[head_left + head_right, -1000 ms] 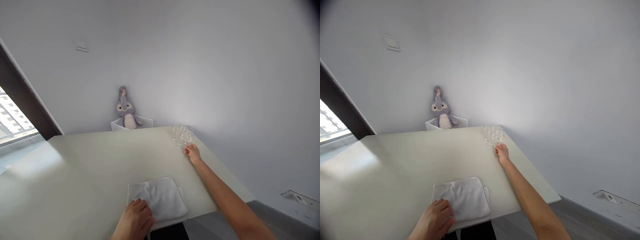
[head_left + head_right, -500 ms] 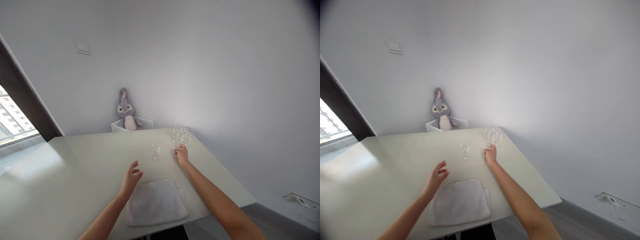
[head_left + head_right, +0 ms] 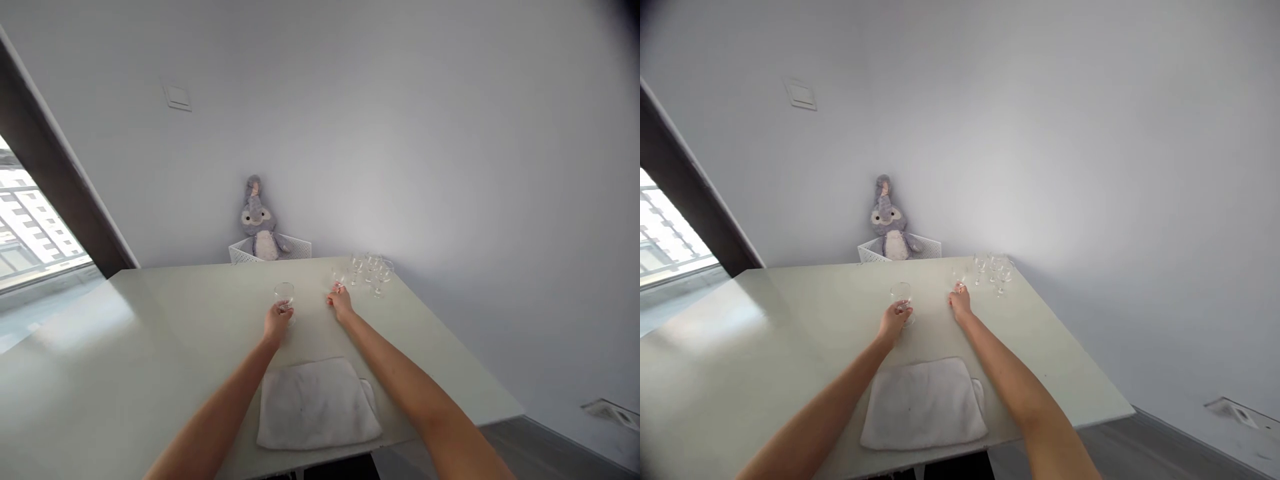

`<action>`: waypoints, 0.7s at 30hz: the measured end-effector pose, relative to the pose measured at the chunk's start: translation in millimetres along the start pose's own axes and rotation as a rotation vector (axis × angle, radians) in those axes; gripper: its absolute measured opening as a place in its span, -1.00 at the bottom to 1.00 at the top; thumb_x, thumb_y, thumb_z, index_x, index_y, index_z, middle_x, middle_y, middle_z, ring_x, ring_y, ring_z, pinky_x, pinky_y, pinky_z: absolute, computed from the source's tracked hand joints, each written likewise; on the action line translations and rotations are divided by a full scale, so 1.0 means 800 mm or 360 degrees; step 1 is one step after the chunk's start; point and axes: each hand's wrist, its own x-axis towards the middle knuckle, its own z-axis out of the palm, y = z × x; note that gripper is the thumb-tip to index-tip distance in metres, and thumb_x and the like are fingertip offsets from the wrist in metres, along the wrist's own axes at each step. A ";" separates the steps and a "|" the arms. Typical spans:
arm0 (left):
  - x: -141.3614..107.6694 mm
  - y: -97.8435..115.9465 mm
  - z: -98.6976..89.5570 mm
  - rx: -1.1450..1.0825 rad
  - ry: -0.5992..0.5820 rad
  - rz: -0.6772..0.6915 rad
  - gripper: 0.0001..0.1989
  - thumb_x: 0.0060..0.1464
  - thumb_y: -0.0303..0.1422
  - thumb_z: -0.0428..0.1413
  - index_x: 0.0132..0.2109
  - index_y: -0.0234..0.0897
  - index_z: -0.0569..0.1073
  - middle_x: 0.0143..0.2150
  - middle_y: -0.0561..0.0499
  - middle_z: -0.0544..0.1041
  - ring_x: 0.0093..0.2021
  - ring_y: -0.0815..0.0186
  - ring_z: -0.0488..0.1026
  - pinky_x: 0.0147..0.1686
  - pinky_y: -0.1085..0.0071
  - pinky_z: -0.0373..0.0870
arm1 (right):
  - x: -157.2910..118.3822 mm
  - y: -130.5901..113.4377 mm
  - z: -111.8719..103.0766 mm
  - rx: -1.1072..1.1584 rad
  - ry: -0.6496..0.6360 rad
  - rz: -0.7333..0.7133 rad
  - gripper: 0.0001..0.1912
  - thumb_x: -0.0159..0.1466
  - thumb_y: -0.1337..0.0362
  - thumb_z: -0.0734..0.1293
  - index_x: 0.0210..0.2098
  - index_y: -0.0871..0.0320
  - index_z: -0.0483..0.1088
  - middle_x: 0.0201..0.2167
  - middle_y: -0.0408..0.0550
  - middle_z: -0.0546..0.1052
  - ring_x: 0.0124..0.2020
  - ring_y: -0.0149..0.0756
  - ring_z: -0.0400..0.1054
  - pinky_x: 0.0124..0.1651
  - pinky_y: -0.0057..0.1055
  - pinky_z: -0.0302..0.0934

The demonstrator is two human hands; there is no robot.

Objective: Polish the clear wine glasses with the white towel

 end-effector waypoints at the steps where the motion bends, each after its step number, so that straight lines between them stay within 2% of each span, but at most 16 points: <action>1: 0.002 -0.001 -0.005 0.0010 0.0027 0.0001 -0.66 -0.16 -0.31 0.13 -0.16 -0.31 0.42 -0.38 -0.03 0.49 -0.40 0.32 0.40 -0.40 0.44 0.23 | -0.004 0.001 0.013 -0.0015 -0.0048 0.0009 -0.48 -0.13 0.45 0.22 -0.13 0.11 0.23 -0.07 -0.02 0.33 -0.56 -0.59 0.24 -0.56 -0.63 0.16; 4: 0.006 -0.007 -0.029 0.0019 0.0141 0.0004 -0.73 -0.17 -0.30 0.11 -0.26 -0.32 0.46 -0.45 -0.01 0.45 -0.46 0.34 0.36 -0.45 0.45 0.19 | -0.016 0.003 0.056 -0.0055 -0.0199 0.0042 -0.46 -0.12 0.46 0.22 -0.10 0.11 0.23 -0.11 -0.03 0.35 -0.60 -0.59 0.22 -0.60 -0.61 0.13; 8: 0.014 -0.018 -0.072 -0.0009 0.0318 -0.0025 -0.70 -0.18 -0.28 0.09 -0.24 -0.32 0.44 -0.50 0.03 0.41 -0.55 0.39 0.30 -0.54 0.48 0.16 | -0.032 0.007 0.119 -0.0081 -0.0394 0.0088 -0.42 -0.13 0.49 0.22 -0.08 0.10 0.24 -0.11 -0.05 0.36 -0.62 -0.60 0.20 -0.63 -0.62 0.09; 14: 0.026 -0.030 -0.129 -0.0116 0.0611 -0.0095 -0.70 -0.19 -0.30 0.08 -0.24 -0.33 0.42 -0.51 0.05 0.37 -0.56 0.42 0.27 -0.58 0.51 0.14 | -0.075 0.008 0.202 -0.0026 -0.0757 0.0127 -0.45 -0.12 0.49 0.29 -0.10 0.08 0.29 -0.07 -0.07 0.35 -0.51 -0.55 0.29 -0.53 -0.59 0.22; 16: 0.027 -0.032 -0.145 -0.0167 0.0707 -0.0119 -0.70 -0.18 -0.31 0.06 -0.22 -0.32 0.42 -0.49 0.05 0.38 -0.56 0.44 0.26 -0.59 0.52 0.15 | -0.089 0.009 0.215 -0.0005 -0.0813 0.0147 -0.43 -0.11 0.48 0.30 -0.07 0.09 0.27 -0.05 -0.04 0.34 -0.48 -0.52 0.32 -0.51 -0.55 0.25; 18: 0.027 -0.035 -0.159 -0.0212 0.0804 -0.0141 -0.71 -0.17 -0.33 0.05 -0.22 -0.30 0.41 -0.48 0.06 0.37 -0.56 0.45 0.25 -0.58 0.52 0.16 | -0.094 0.012 0.215 0.0003 -0.0758 0.0157 -0.42 -0.08 0.48 0.28 -0.03 0.11 0.23 -0.04 0.01 0.32 -0.48 -0.50 0.34 -0.52 -0.54 0.27; 21: 0.029 -0.041 -0.175 -0.0273 0.0909 -0.0161 -0.74 -0.18 -0.35 0.05 -0.25 -0.27 0.40 -0.47 0.09 0.35 -0.54 0.46 0.25 -0.57 0.53 0.20 | -0.079 0.016 0.186 0.0002 -0.0493 0.0119 -0.49 -0.01 0.46 0.21 -0.03 0.15 0.19 -0.10 0.05 0.33 -0.53 -0.50 0.33 -0.57 -0.55 0.24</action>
